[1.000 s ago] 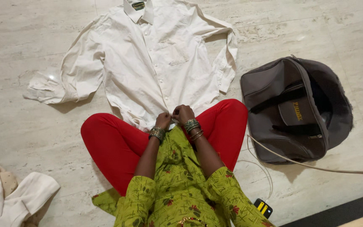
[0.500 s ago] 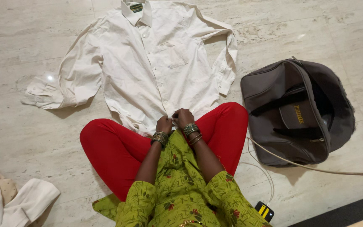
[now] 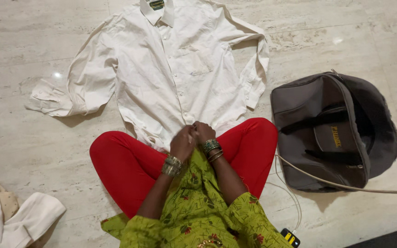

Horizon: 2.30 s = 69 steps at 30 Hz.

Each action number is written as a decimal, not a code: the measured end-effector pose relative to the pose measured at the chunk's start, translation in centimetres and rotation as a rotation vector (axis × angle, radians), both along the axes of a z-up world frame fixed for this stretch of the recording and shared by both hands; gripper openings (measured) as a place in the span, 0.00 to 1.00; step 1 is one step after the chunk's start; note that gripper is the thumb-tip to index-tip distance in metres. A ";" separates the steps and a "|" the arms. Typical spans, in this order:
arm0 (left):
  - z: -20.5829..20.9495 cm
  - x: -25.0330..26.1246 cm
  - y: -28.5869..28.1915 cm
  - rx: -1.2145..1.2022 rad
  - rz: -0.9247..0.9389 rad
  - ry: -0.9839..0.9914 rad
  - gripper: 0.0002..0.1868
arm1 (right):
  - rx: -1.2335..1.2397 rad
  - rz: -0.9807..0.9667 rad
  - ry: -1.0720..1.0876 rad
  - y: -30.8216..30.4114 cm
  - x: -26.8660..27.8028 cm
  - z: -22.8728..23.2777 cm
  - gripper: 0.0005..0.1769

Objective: The person sits on the floor and folds a white long-sleeved shirt by hand. They button the shirt, smooth the fabric, fold the sleeves and body, and create a compact folded bundle.

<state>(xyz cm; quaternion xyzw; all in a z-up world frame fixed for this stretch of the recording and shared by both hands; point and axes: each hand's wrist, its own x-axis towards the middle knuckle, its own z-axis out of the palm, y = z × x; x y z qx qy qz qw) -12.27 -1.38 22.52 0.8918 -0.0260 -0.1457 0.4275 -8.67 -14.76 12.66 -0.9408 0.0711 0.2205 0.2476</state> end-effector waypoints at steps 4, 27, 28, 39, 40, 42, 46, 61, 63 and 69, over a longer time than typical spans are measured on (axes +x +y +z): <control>14.6 -3.9 0.6 -0.033 -0.517 -0.105 0.13 | 0.014 -0.025 -0.070 0.6 0.1 -0.4 0.16; 21.4 -7.8 -8.4 0.232 -1.215 -0.767 0.17 | 0.027 -0.158 -0.260 2.9 0.8 0.2 0.17; 19.6 -6.3 -7.9 0.469 -1.227 -0.760 0.20 | 0.008 -0.142 -0.325 3.1 0.7 0.3 0.20; -9.6 18.3 6.5 0.856 -0.408 -0.411 0.18 | -0.197 0.126 -0.182 7.8 0.2 1.7 0.67; -11.7 19.1 9.2 0.866 -0.318 -0.475 0.17 | -0.207 0.147 -0.123 7.9 0.3 1.5 0.67; -14.8 20.2 13.2 0.977 -0.224 -0.486 0.20 | -0.229 0.184 -0.003 7.6 0.6 1.0 0.69; -16.1 20.1 18.6 1.093 -0.113 -0.242 0.32 | -0.189 0.172 -0.059 5.6 1.3 -1.5 0.57; -16.1 21.9 19.3 1.072 0.104 -0.148 0.50 | -0.399 -0.344 -0.286 -9.3 10.3 -0.8 0.41; -17.2 22.1 19.0 0.892 0.171 0.029 0.50 | -0.438 -0.277 -0.253 -8.2 10.7 -0.6 0.56; -15.0 21.7 17.9 1.000 0.000 0.123 0.14 | -0.271 -0.287 -0.033 -6.5 11.5 -1.6 0.71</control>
